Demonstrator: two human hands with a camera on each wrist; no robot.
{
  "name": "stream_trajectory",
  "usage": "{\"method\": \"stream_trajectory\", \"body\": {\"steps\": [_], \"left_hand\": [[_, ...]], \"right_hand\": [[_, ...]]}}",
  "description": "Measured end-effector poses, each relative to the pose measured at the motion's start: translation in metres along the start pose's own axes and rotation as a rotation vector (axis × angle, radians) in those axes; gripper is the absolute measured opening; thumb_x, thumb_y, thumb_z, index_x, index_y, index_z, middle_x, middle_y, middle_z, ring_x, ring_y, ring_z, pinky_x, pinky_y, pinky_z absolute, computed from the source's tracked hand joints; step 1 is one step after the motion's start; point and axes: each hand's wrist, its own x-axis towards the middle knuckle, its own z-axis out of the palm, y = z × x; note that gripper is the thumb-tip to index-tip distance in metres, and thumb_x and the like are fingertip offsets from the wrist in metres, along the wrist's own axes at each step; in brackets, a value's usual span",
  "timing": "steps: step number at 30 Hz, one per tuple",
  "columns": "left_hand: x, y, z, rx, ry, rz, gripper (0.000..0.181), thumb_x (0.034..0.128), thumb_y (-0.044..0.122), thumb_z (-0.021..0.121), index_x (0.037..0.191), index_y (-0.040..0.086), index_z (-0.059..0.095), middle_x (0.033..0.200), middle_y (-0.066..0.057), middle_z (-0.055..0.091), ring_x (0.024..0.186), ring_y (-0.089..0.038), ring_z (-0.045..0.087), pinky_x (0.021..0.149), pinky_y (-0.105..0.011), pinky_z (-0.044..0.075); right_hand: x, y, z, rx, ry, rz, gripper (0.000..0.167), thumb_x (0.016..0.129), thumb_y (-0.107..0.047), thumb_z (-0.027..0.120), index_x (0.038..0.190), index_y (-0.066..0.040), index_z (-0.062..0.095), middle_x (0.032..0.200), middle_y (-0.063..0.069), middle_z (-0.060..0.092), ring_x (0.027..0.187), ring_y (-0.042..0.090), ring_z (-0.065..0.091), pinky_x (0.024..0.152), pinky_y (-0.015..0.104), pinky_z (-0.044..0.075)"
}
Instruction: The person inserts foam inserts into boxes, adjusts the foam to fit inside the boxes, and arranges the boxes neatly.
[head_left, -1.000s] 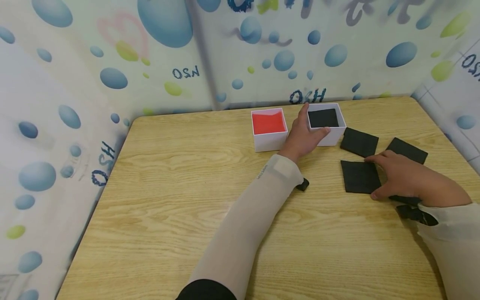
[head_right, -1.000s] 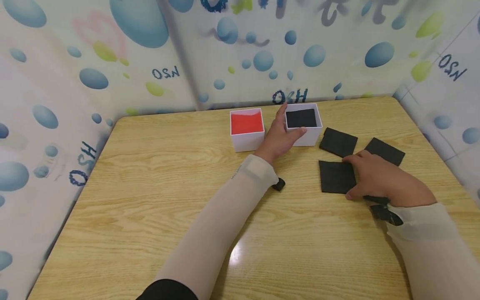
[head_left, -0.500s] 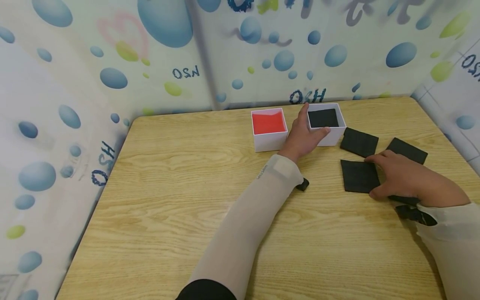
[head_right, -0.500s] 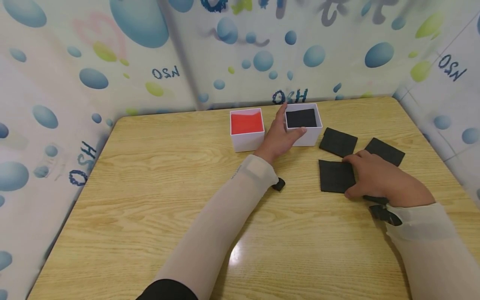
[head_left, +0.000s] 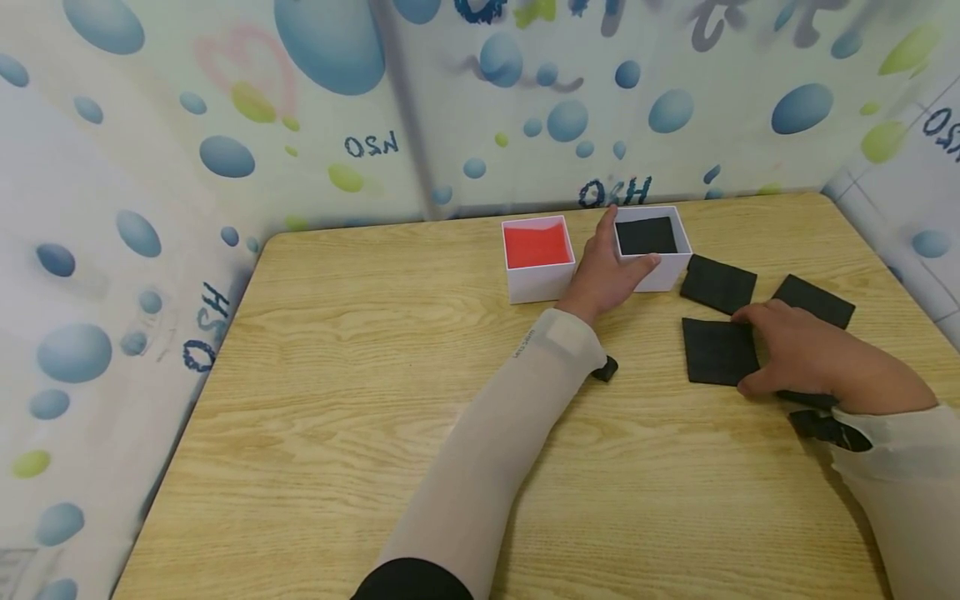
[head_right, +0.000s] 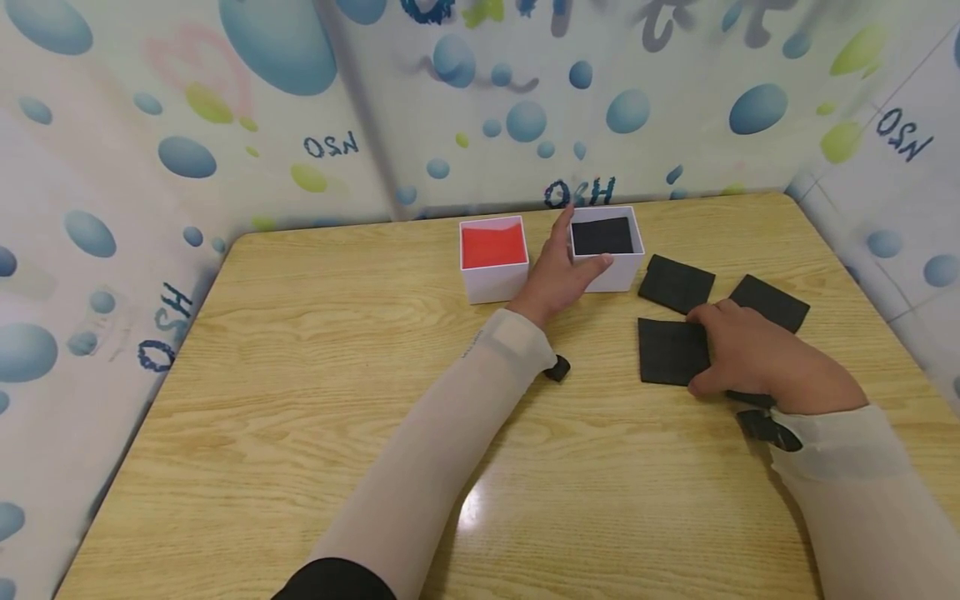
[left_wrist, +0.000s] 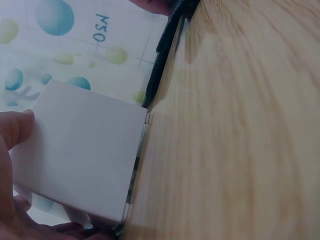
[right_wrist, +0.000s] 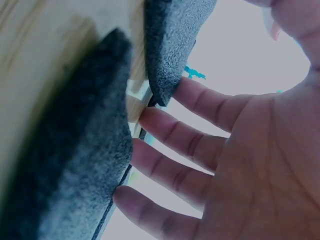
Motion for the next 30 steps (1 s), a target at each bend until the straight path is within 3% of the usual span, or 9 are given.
{"method": "stream_trajectory", "body": {"steps": [6, 15, 23, 30], "left_hand": [[0.0008, -0.0007, 0.0007, -0.013, -0.004, 0.000, 0.094, 0.0974, 0.046, 0.073, 0.167, 0.046, 0.009, 0.169, 0.006, 0.033, 0.147, -0.019, 0.043, 0.122, -0.046, 0.040], [0.0000, -0.0008, 0.0000, -0.017, -0.003, 0.002, 0.094, 0.0974, 0.046, 0.073, 0.167, 0.046, 0.010, 0.170, 0.007, 0.032, 0.147, -0.018, 0.042, 0.122, -0.046, 0.039], [-0.0005, -0.0009, 0.0007, -0.021, -0.005, 0.017, 0.094, 0.0974, 0.045, 0.073, 0.167, 0.045, 0.011, 0.169, 0.005, 0.034, 0.144, -0.018, 0.044, 0.122, -0.045, 0.040], [-0.0003, -0.0013, 0.0000, -0.015, 0.000, 0.007, 0.093, 0.0974, 0.046, 0.073, 0.167, 0.046, 0.010, 0.168, 0.005, 0.035, 0.144, -0.018, 0.045, 0.121, -0.045, 0.041]], "right_hand": [[-0.0006, -0.0021, -0.0004, 0.017, -0.002, 0.014, 0.104, 0.069, -0.036, 0.098, 0.143, 0.012, 0.043, 0.139, 0.042, 0.046, 0.122, 0.060, 0.051, 0.095, 0.070, 0.048], [-0.0009, -0.0069, -0.0035, -0.050, 0.006, 0.037, 0.104, 0.067, -0.039, 0.097, 0.142, 0.011, 0.046, 0.138, 0.040, 0.053, 0.117, 0.058, 0.056, 0.088, 0.069, 0.050], [0.0006, -0.0015, -0.0015, 0.013, -0.010, -0.005, 0.102, 0.069, -0.033, 0.096, 0.142, 0.016, 0.044, 0.138, 0.043, 0.050, 0.122, 0.057, 0.054, 0.098, 0.067, 0.049], [0.0020, -0.0007, 0.0007, 0.050, -0.019, -0.017, 0.110, 0.067, -0.041, 0.098, 0.142, 0.017, 0.043, 0.139, 0.044, 0.047, 0.124, 0.057, 0.052, 0.100, 0.067, 0.048]]}}
